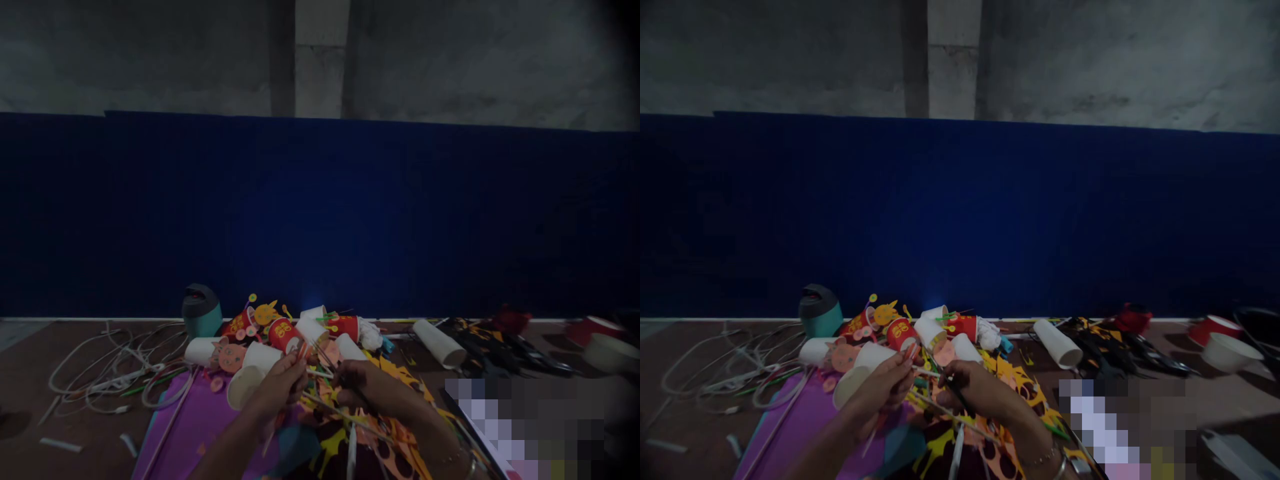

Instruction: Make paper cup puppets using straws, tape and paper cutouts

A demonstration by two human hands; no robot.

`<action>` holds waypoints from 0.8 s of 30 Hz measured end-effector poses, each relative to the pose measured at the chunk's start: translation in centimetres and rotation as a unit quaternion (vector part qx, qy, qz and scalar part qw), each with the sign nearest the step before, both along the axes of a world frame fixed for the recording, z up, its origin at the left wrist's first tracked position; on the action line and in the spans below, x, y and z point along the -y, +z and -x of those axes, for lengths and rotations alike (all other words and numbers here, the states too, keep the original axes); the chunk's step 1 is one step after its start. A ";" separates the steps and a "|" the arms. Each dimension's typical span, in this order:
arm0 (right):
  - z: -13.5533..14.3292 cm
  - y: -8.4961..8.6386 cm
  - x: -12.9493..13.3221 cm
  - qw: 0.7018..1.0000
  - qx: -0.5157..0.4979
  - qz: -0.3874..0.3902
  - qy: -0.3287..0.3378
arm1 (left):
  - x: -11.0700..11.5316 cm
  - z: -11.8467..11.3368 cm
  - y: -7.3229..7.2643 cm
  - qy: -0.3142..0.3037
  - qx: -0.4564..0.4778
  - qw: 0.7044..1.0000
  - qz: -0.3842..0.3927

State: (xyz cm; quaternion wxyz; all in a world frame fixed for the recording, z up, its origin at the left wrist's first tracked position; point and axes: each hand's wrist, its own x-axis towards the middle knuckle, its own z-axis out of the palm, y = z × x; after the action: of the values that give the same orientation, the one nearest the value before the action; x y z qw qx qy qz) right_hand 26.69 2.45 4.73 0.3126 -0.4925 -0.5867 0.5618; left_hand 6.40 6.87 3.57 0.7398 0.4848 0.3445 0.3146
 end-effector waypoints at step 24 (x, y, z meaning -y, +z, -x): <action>1.0 -0.7 -0.2 0.999 -0.021 -0.049 0.011 | 0.7 1.1 0.9 -0.115 0.006 0.992 0.049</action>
State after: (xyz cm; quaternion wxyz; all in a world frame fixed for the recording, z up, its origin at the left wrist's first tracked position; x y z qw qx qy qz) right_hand 25.72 2.62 4.05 0.3426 -0.4585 -0.6122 0.5455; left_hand 5.35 6.20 4.43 0.7962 0.4823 0.2966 0.2132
